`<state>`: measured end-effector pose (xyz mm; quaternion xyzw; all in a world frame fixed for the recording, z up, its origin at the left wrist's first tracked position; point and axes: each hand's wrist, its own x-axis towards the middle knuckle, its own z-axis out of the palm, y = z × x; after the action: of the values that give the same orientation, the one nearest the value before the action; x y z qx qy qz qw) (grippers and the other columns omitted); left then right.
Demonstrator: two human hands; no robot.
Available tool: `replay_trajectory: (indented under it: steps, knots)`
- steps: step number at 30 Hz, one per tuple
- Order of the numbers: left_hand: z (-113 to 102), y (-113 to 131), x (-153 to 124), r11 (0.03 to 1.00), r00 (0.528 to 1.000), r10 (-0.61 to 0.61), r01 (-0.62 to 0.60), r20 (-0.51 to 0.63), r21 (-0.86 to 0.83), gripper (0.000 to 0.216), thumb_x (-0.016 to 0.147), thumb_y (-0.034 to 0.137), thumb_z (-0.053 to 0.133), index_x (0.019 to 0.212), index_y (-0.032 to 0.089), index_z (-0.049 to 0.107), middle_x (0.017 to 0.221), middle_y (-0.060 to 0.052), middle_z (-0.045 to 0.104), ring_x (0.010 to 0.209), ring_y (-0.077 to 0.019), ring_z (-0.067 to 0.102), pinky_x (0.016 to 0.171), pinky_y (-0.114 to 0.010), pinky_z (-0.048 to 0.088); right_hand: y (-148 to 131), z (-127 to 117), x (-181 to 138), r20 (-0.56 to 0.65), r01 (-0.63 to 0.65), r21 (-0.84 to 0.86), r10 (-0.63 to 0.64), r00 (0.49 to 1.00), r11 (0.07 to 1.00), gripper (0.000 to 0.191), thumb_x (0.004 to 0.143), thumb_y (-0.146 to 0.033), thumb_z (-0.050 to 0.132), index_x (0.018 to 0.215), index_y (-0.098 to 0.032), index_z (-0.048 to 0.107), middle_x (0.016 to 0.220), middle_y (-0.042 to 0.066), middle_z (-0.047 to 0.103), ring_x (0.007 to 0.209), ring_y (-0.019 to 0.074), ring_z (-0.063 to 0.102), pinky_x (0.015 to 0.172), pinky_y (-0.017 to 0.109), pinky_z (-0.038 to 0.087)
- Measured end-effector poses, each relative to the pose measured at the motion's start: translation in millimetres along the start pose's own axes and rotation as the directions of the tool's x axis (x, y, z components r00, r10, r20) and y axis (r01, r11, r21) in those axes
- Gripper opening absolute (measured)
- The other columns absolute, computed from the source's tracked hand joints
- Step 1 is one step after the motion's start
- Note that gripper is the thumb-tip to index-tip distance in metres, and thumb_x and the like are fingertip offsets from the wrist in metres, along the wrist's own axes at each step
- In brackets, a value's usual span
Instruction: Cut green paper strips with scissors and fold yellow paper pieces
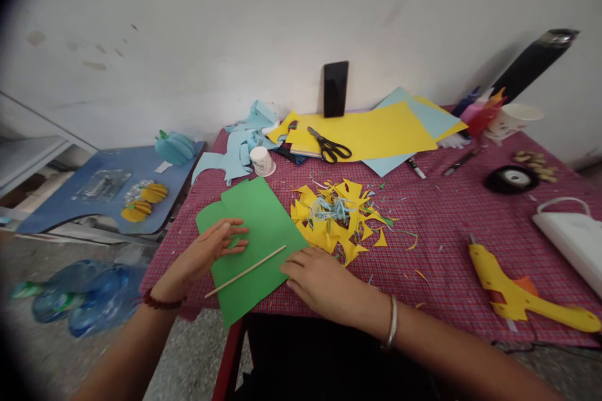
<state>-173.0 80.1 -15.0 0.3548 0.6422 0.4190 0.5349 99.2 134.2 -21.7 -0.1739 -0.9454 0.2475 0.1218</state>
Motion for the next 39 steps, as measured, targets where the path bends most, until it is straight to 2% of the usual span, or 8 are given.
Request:
replay_trajectory:
  steps: [5,8,11,15,20,23,30,39]
  knots:
    - [3.6,-6.4,-16.6,0.983,0.989,0.148,-0.148,0.006,0.105,0.044,0.092,0.050,0.047,0.123,0.020,0.057,0.131,-0.011,0.061,0.127,-0.0232,0.051,0.113,-0.041,0.030,1.6,1.9,-1.6,-0.003,-0.009,0.006,0.009,1.000,1.000,0.021,0.096,-0.019,0.049,0.108,-0.018,0.066,0.101,0.009,0.068,0.096,0.0203,0.062,0.086,0.035,0.049]
    - [0.2,-18.0,-19.1,0.984,0.984,0.170,-0.173,-0.058,-0.044,0.047,0.095,0.049,0.038,0.125,0.017,0.054,0.125,-0.014,0.063,0.120,-0.0249,0.057,0.104,-0.044,0.041,3.2,2.9,-2.6,0.003,-0.017,0.008,0.017,1.000,1.000,0.021,0.095,-0.020,0.049,0.107,-0.018,0.066,0.101,0.009,0.068,0.095,0.0205,0.063,0.085,0.035,0.049]
    - [-8.1,-32.8,-17.2,0.943,0.932,0.290,-0.239,-0.219,0.233,0.034,0.091,0.040,0.049,0.112,0.016,0.059,0.108,-0.012,0.069,0.100,-0.0239,0.065,0.089,-0.041,0.051,4.3,3.7,-2.4,0.001,-0.019,0.016,0.019,1.000,1.000,0.021,0.095,-0.020,0.050,0.107,-0.019,0.066,0.102,0.010,0.068,0.095,0.0204,0.063,0.085,0.035,0.049]
    - [-16.5,-50.5,-12.5,0.602,0.851,0.518,-0.287,-0.090,0.745,0.022,0.087,0.024,0.052,0.105,0.017,0.064,0.101,-0.010,0.068,0.097,-0.0244,0.062,0.090,-0.043,0.049,3.8,4.7,-0.2,0.002,-0.017,0.033,0.017,1.000,0.999,0.021,0.095,-0.020,0.049,0.108,-0.019,0.066,0.101,0.009,0.068,0.095,0.0202,0.062,0.085,0.035,0.049]
    - [-17.7,-56.5,-5.1,0.257,0.795,0.577,-0.394,0.187,0.882,0.032,0.089,0.015,0.049,0.118,0.018,0.061,0.110,-0.011,0.065,0.101,-0.0238,0.059,0.091,-0.041,0.049,1.7,6.2,2.7,0.018,-0.027,0.032,0.026,0.999,0.999,0.021,0.095,-0.018,0.049,0.108,-0.019,0.065,0.101,0.009,0.068,0.096,0.0201,0.062,0.086,0.034,0.048]
    - [-18.6,-52.2,-1.0,0.172,0.797,0.551,-0.401,0.249,0.900,0.029,0.089,0.017,0.052,0.116,0.017,0.063,0.107,-0.012,0.064,0.097,-0.0244,0.059,0.088,-0.041,0.050,1.4,6.3,3.4,0.036,-0.035,0.029,0.034,0.999,0.999,0.021,0.095,-0.018,0.049,0.107,-0.019,0.065,0.100,0.009,0.067,0.096,0.0198,0.062,0.086,0.034,0.048]
    - [-16.5,-46.0,8.2,0.238,0.825,0.510,-0.408,0.244,0.882,0.018,0.089,0.022,0.056,0.102,0.019,0.067,0.102,-0.009,0.063,0.096,-0.0236,0.058,0.088,-0.040,0.049,3.9,9.0,2.9,0.046,-0.049,0.031,0.048,0.998,0.998,0.020,0.095,-0.019,0.049,0.106,-0.019,0.066,0.099,0.008,0.068,0.096,0.0203,0.061,0.087,0.035,0.048]
    - [-9.7,-42.4,10.2,0.509,0.849,0.503,-0.441,0.160,0.739,0.025,0.084,0.009,0.045,0.101,0.017,0.062,0.098,-0.008,0.068,0.093,-0.0195,0.063,0.084,-0.036,0.051,4.0,10.1,1.3,0.052,-0.043,0.047,0.041,0.998,0.998,0.019,0.095,-0.019,0.050,0.106,-0.019,0.065,0.097,0.007,0.068,0.095,0.0195,0.061,0.087,0.034,0.047]
